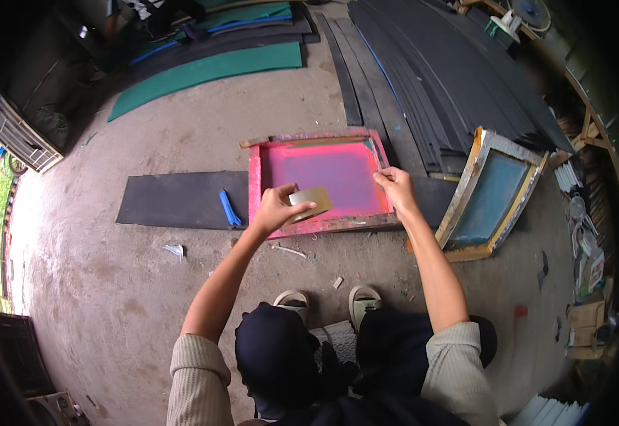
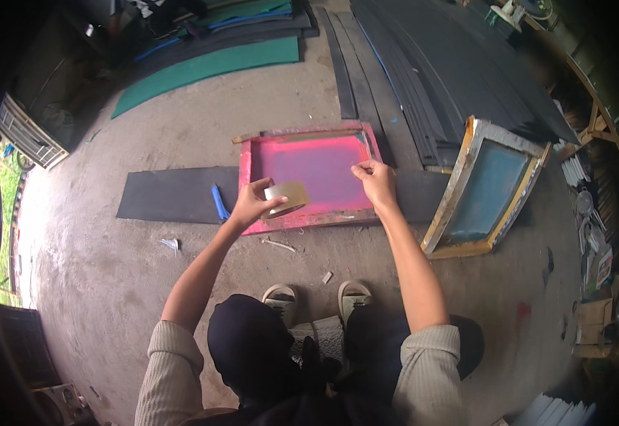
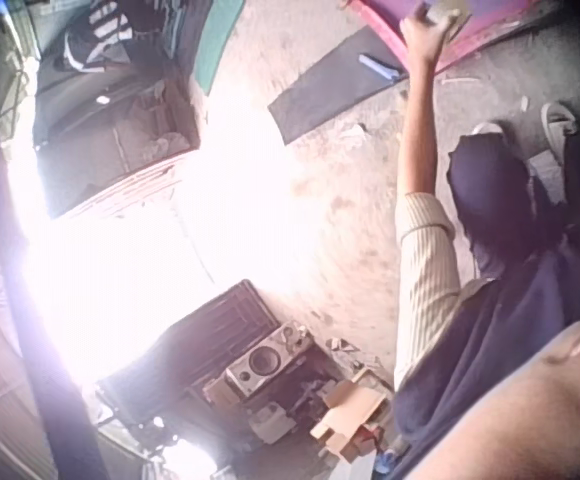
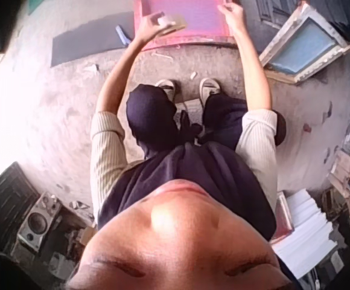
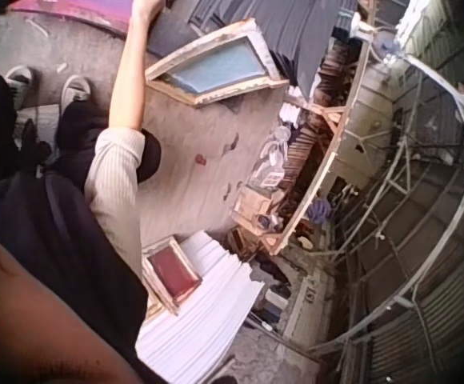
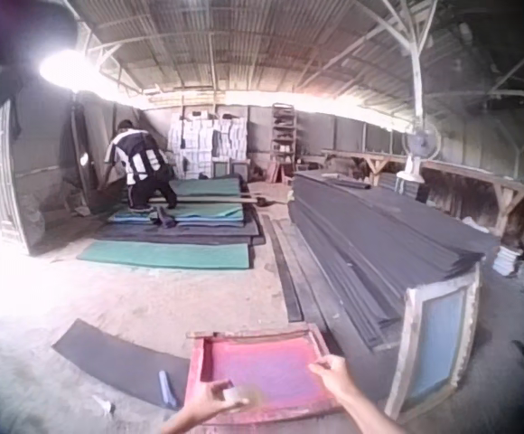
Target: The person sits on the floor and repeatedly applies strips of masking tape to the edges of a pink rectangular frame. They use a blue utility knife to cut the tape and press it down with their fingers, working on different sides of the frame throughout the clip.
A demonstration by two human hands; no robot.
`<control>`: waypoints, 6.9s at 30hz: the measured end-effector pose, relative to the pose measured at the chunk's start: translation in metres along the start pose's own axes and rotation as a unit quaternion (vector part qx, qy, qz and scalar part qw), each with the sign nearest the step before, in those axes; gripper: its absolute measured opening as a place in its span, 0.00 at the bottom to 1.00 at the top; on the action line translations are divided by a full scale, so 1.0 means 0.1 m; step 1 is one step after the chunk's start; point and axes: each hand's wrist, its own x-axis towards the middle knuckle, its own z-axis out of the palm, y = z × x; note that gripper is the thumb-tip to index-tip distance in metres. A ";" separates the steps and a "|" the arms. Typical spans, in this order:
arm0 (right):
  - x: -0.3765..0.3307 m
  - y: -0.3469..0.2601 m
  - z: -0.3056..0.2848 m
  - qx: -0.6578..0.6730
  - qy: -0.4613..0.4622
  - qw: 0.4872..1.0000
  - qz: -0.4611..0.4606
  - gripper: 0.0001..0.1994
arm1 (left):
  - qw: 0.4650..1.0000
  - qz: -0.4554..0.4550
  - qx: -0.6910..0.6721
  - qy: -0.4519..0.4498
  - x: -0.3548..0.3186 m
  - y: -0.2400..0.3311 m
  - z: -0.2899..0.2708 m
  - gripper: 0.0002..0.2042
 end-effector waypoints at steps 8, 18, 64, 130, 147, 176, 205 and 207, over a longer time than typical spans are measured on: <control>0.06 0.99 -0.95 -0.015 0.086 0.988 0.128 0.07 | 0.973 -0.109 0.196 -0.045 -0.38 -0.89 -0.99 0.19; -0.17 1.96 -0.33 -0.184 0.158 0.947 0.212 0.31 | 0.970 -0.100 0.210 -0.068 -0.42 -1.15 -0.97 0.22; -0.27 1.52 0.12 -0.633 0.126 0.740 0.190 0.27 | 0.894 -0.218 0.385 -0.070 -0.57 -1.84 -1.06 0.24; -1.80 0.39 2.56 -0.318 -0.347 0.875 0.116 0.15 | 0.944 -0.240 0.217 0.071 -0.75 -2.00 -1.01 0.33; -0.75 0.58 2.79 -0.264 -0.287 0.920 -0.039 0.17 | 0.935 -0.287 0.198 0.065 -0.96 -1.94 -1.59 0.28; 0.41 0.71 -0.09 -0.325 -0.270 0.901 -0.098 0.13 | 0.963 0.014 0.269 0.011 -0.56 -1.31 -0.57 0.12; -0.02 1.47 -0.82 -0.273 -0.134 0.950 -0.073 0.03 | 0.980 -0.096 0.153 -0.079 -0.32 -1.48 -0.51 0.08; -0.05 1.23 -0.86 -0.236 -0.123 0.964 -0.026 0.03 | 0.980 -0.125 0.138 -0.075 -0.34 -1.26 -0.56 0.08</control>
